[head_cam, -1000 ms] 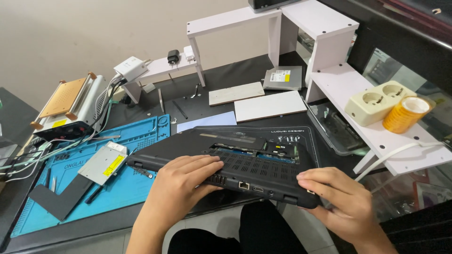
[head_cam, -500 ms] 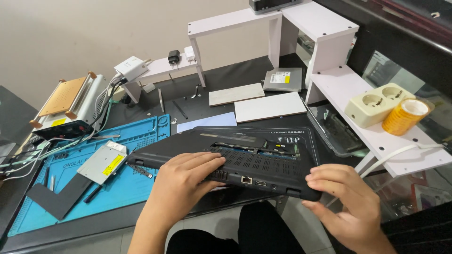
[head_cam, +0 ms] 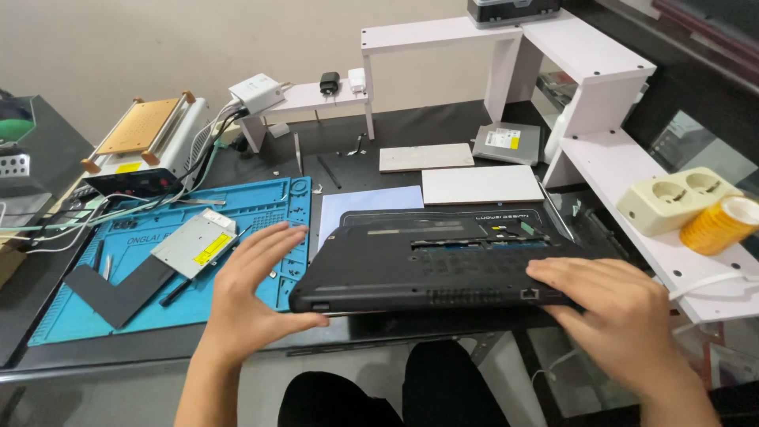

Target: The person works on a disassembled laptop at a repair bench, handling the exposed motherboard and internal components, then aligns the bottom cover onto the chassis and presses along its edges to seat it. They reattach a side component near the optical drive bay and continue pressing the cover into place.

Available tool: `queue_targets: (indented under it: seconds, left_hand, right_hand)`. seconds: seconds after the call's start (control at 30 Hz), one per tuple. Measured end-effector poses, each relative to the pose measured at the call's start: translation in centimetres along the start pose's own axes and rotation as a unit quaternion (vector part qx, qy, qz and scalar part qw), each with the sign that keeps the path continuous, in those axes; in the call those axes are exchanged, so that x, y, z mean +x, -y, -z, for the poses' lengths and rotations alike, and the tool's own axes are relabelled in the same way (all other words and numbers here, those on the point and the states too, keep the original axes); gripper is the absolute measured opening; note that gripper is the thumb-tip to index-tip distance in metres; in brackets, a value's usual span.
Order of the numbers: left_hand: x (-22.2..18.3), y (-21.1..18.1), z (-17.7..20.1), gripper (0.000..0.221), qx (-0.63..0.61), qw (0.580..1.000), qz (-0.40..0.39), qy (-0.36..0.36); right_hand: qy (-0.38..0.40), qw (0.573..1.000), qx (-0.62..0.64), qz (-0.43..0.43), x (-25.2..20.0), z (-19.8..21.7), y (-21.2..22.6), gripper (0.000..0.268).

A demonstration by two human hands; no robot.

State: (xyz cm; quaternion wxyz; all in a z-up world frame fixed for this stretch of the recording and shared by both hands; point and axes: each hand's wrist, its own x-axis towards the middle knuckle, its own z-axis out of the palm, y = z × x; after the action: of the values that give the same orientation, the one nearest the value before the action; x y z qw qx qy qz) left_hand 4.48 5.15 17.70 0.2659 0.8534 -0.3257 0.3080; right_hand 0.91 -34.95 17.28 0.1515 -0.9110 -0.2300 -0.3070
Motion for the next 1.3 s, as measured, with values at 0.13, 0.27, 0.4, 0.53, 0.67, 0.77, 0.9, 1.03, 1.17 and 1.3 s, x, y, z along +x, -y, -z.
queue_targets:
  seconds: [0.13,0.27,0.4,0.53,0.67,0.77,0.9,1.03,1.17,1.3]
  left_hand:
    - [-3.2,3.5,-3.3,0.097,-0.093,0.988,0.118,0.017]
    - [-2.6,4.0,-6.7,0.08,-0.109,0.988,0.103,0.036]
    - [-2.3,6.1,-8.9,0.064,-0.146,0.986,0.081,-0.003]
    - [-2.0,6.7,-9.3,0.039,-0.109,0.992,0.05,-0.046]
    - [-2.1,6.7,-9.3,0.035,-0.074,0.995,0.012,-0.061]
    - [-2.4,6.4,-8.8,0.036,-0.074,0.995,0.017,-0.067]
    - [-2.9,5.4,-7.6,0.035,-0.069,0.992,0.012,-0.102]
    - [-3.1,3.5,-5.8,0.035,-0.066,0.984,-0.048,-0.158]
    - [-3.0,1.1,-4.0,0.037,-0.074,0.976,-0.112,-0.174]
    - [-3.3,-0.2,-3.4,0.037,-0.076,0.974,-0.125,-0.171]
  right_hand:
    - [0.009,0.998,0.037,-0.051,-0.3,0.3,-0.5,0.047]
    - [0.015,0.996,0.046,-0.078,-0.3,0.2,-1.5,0.047]
    - [0.025,0.998,0.015,-0.052,-0.6,0.0,-1.6,0.05]
    - [0.022,0.995,-0.057,-0.074,-0.4,-0.5,-0.1,0.049]
    - [0.044,0.99,-0.128,0.031,0.3,-2.0,2.2,0.07]
    - [0.054,0.995,-0.072,0.044,1.1,-2.6,3.1,0.068]
    - [0.059,0.996,-0.059,0.016,1.4,-1.8,2.8,0.063]
    - [0.052,0.998,-0.028,0.014,0.8,-1.1,0.1,0.058]
    - [0.054,0.997,-0.039,-0.034,0.3,-0.4,-1.5,0.059]
    - [0.074,0.996,-0.038,-0.046,0.3,0.3,-3.0,0.062]
